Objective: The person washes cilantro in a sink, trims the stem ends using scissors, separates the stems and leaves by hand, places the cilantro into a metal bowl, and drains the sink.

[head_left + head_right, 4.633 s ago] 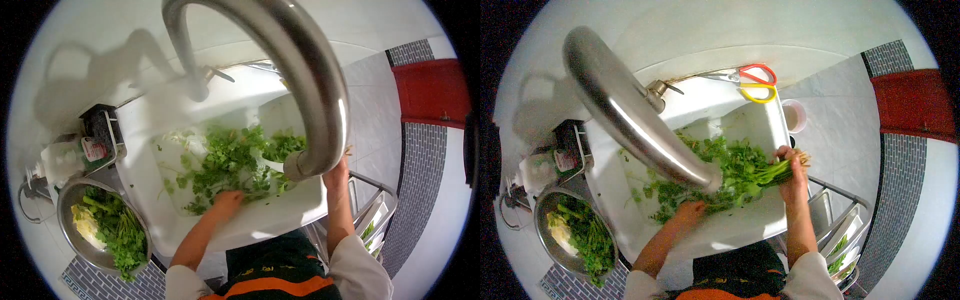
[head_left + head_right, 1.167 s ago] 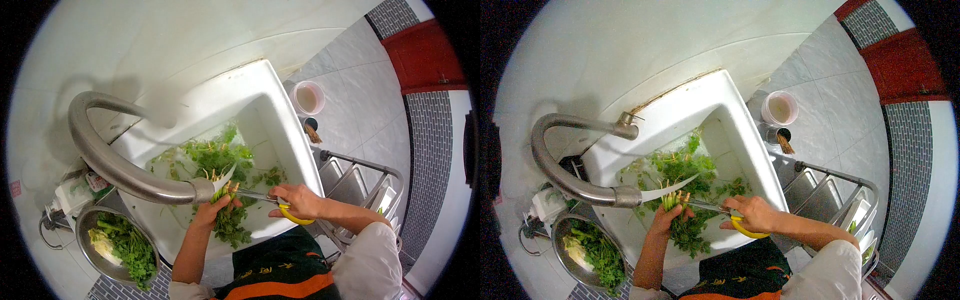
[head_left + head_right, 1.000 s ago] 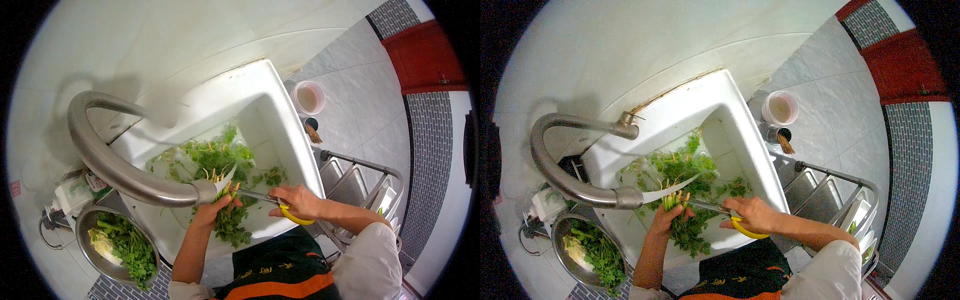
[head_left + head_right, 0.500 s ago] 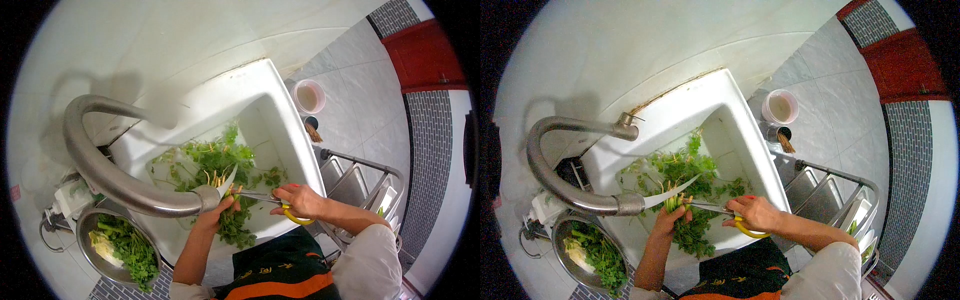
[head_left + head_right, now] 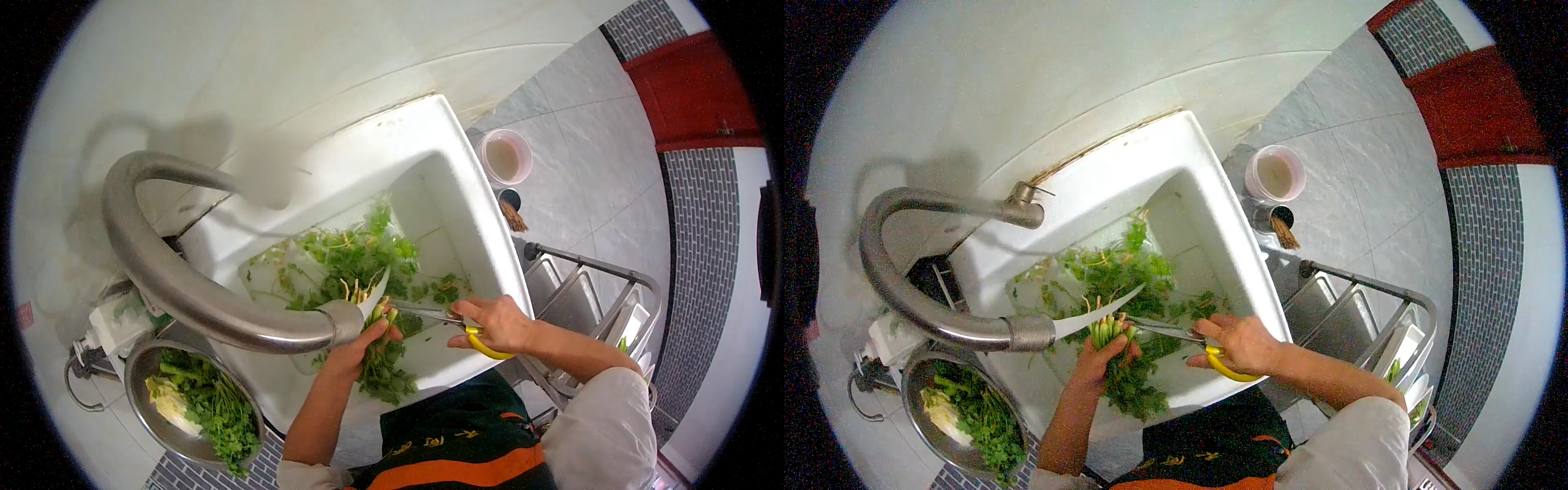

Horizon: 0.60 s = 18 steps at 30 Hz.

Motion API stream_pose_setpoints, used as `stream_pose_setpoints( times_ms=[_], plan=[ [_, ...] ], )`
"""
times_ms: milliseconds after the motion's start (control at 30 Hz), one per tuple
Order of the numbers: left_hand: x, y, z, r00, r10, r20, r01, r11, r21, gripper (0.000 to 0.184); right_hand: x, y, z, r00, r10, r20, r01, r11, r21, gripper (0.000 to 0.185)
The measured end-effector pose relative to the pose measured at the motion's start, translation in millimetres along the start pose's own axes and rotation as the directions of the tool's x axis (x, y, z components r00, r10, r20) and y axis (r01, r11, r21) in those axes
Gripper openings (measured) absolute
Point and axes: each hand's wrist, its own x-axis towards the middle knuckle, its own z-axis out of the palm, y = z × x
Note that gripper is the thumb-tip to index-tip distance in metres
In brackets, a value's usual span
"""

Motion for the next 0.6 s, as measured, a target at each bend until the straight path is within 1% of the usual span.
stream_pose_setpoints(
  times_ms=[100, 167, 200, 267, 400, 500, 567, 600],
  plan=[
    [0.5, 0.8, 1.0, 1.0, 0.015, -0.015, -0.015, 1.0, -0.005, 0.03, 0.8, 0.4, -1.0, 0.999, -0.003, 0.04, 0.002, 1.0, 0.012, 0.046],
    [1.7, -1.3, -1.8, 0.999, 0.041, -0.007, -0.04, 0.994, 0.105, 0.029, 2.4, 0.2, -0.7, 0.998, -0.05, 0.034, 0.05, 0.999, -0.002, 0.046],
    [1.5, -1.2, -1.8, 0.999, 0.042, -0.008, -0.041, 0.994, 0.106, 0.029, 3.0, -0.8, -1.4, 0.998, -0.051, 0.033, 0.051, 0.999, -0.002, 0.046],
    [1.0, -1.0, -1.7, 0.999, 0.053, 0.004, -0.053, 0.99, 0.128, 0.028, 3.4, -3.4, -3.2, 0.996, -0.085, -0.014, 0.084, 0.994, -0.064, 0.043],
    [-2.1, 2.1, 1.6, 1.0, 0.008, 0.019, -0.011, 0.993, 0.12, 0.029, 2.7, -2.8, -1.1, 0.995, -0.1, -0.029, 0.098, 0.993, -0.067, 0.042],
    [-2.2, 4.6, 4.6, 0.999, -0.017, 0.03, 0.014, 0.994, 0.108, 0.03, 1.8, -1.4, 1.8, 0.993, -0.11, -0.031, 0.109, 0.994, -0.033, 0.04],
    [-2.1, 4.3, 5.6, 0.998, -0.02, 0.056, 0.015, 0.996, 0.083, 0.031, 1.2, -3.4, 1.3, 0.996, -0.084, -0.009, 0.084, 0.996, 0.023, 0.039],
    [-2.4, 4.6, 6.3, 0.998, -0.02, 0.056, 0.015, 0.996, 0.083, 0.031, 0.7, -3.4, 1.7, 0.996, -0.084, -0.009, 0.084, 0.996, 0.023, 0.039]
  ],
)
